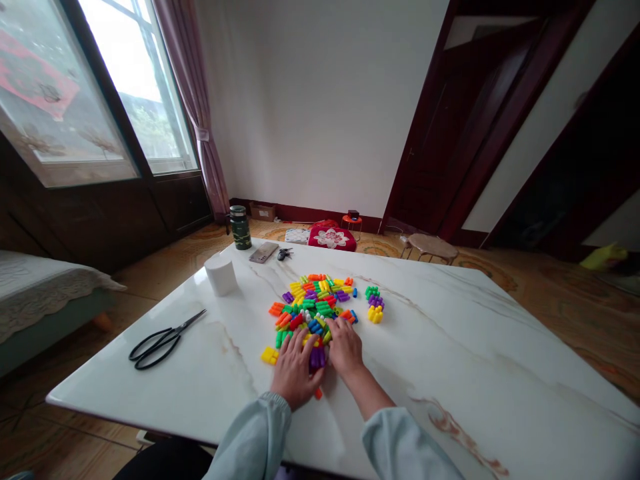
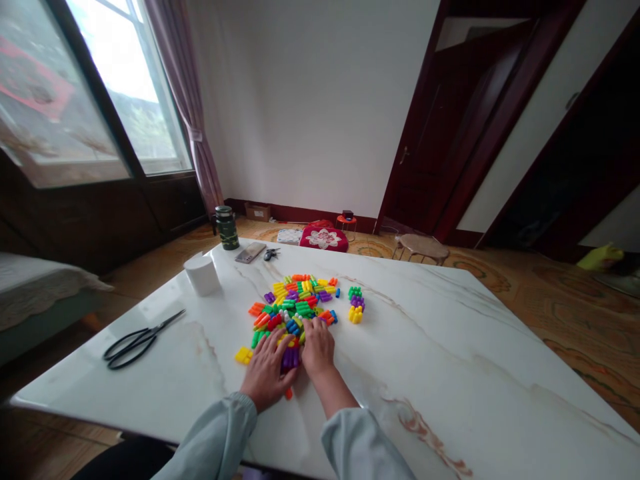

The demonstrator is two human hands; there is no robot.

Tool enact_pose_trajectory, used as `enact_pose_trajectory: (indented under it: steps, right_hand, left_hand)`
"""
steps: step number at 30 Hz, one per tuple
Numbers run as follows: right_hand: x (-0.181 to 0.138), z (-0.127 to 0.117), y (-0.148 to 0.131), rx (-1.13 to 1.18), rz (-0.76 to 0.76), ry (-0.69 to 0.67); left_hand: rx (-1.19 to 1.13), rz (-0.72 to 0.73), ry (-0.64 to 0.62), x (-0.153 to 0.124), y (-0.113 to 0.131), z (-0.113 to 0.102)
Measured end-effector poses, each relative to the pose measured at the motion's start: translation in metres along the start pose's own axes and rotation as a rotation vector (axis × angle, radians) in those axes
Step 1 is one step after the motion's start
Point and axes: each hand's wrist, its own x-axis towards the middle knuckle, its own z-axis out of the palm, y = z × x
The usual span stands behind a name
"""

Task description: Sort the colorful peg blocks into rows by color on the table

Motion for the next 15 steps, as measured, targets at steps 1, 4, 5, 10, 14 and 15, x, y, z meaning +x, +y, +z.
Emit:
enact_pose_trajectory:
  steps: [1, 4, 5, 10, 14, 15]
  right_hand:
    - [0.000, 0.000, 0.002, 0.020, 0.002, -0.002]
    - [-0.003, 0.000, 0.021, 0.165, 0.022, 0.093]
    - [-0.005, 0.000, 0.032, 0.214, 0.034, 0.166]
    - [-0.026, 0.001, 0.097, 0.192, 0.158, 0.455]
    - [-0.049, 0.000, 0.131, 0.048, 0.162, 0.311]
    - [-0.054, -0.002, 0.134, 0.029, 0.146, 0.291]
  left_hand:
    - [0.000, 0.003, 0.007, 0.000, 0.000, 0.000]
    - [0.002, 0.005, 0.025, -0.001, -0.001, 0.001]
    - [0.003, 0.003, 0.028, -0.001, 0.000, 0.000]
    - [0.004, 0.006, 0.035, -0.001, 0.001, -0.002]
    - [0.002, 0.011, 0.053, -0.001, 0.001, -0.003]
    - [0.002, 0.011, 0.049, -0.001, 0.001, -0.003]
